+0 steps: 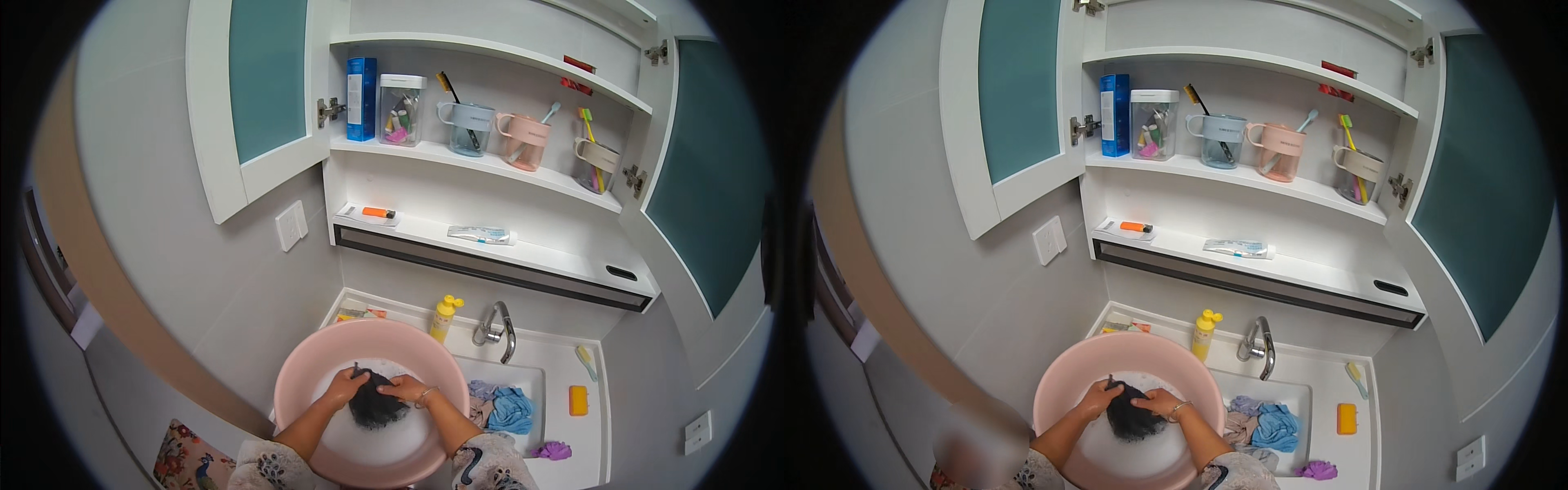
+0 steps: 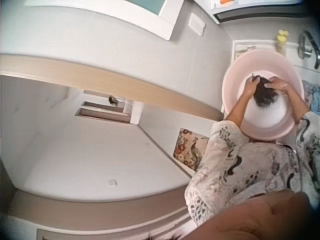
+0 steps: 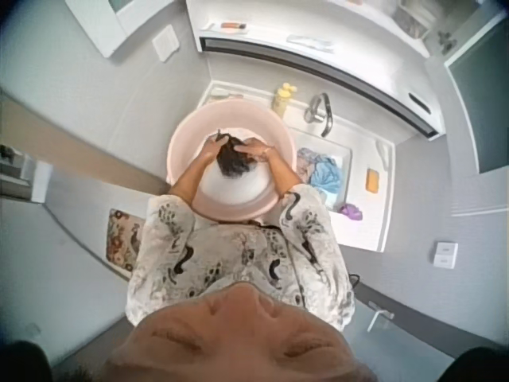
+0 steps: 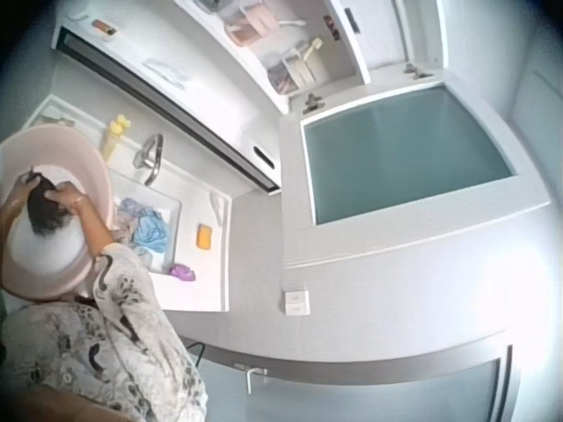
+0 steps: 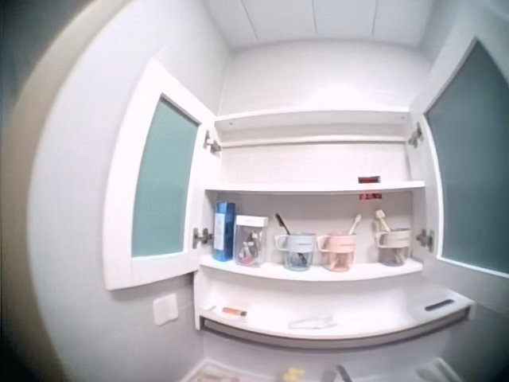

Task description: The person hand washes small garments in a pink basin filled with soapy water. They scrub and wring a purple item, then a dark item, placing each on the sink counter after wringing. The person then gathers the washed items from the counter.

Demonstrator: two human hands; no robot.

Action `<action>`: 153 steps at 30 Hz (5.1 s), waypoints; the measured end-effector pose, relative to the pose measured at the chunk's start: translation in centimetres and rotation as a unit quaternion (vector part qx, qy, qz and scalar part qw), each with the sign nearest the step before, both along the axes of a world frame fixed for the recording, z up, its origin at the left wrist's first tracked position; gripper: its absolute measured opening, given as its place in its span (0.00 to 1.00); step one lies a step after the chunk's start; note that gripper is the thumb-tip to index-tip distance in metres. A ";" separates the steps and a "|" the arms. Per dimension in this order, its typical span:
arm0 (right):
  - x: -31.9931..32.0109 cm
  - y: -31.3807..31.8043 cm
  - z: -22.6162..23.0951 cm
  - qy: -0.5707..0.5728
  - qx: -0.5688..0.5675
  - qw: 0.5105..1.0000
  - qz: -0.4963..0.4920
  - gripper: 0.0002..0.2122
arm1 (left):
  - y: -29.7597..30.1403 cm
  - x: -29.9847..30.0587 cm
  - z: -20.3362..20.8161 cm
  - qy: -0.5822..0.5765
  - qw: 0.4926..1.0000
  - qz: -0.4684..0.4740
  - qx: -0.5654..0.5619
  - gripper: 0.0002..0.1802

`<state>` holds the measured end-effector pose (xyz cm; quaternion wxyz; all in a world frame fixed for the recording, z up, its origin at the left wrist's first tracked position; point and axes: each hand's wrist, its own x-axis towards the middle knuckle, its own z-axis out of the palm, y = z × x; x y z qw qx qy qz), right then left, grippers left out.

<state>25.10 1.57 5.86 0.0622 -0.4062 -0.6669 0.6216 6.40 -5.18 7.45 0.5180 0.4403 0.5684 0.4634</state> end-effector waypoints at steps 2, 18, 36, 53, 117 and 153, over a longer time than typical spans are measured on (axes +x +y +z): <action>-0.2 0.5 -1.0 0.039 0.000 0.998 -0.044 0.17 | 0.3 0.0 -0.4 -0.150 0.986 0.068 0.017 0.13; -6.5 -5.0 3.1 0.015 0.507 0.833 -0.222 0.17 | 0.9 4.6 -1.1 -0.270 0.956 0.115 -0.018 0.20; -4.8 0.1 -0.4 -0.052 0.371 0.886 -0.272 0.18 | 1.0 4.5 -1.1 -0.257 0.952 0.079 -0.147 0.21; -4.6 4.5 -17.9 -0.092 0.299 0.928 -0.203 0.11 | 4.5 -0.9 -13.9 -0.145 0.929 0.262 -0.215 0.13; -0.9 1.7 -2.6 0.098 -0.144 0.966 -0.191 0.07 | 2.3 -5.9 -1.3 0.121 0.988 -0.036 -0.092 0.15; -4.3 4.1 -8.6 0.021 0.167 0.855 -0.490 0.20 | 4.8 1.7 -5.4 -0.369 0.908 0.028 -0.200 0.12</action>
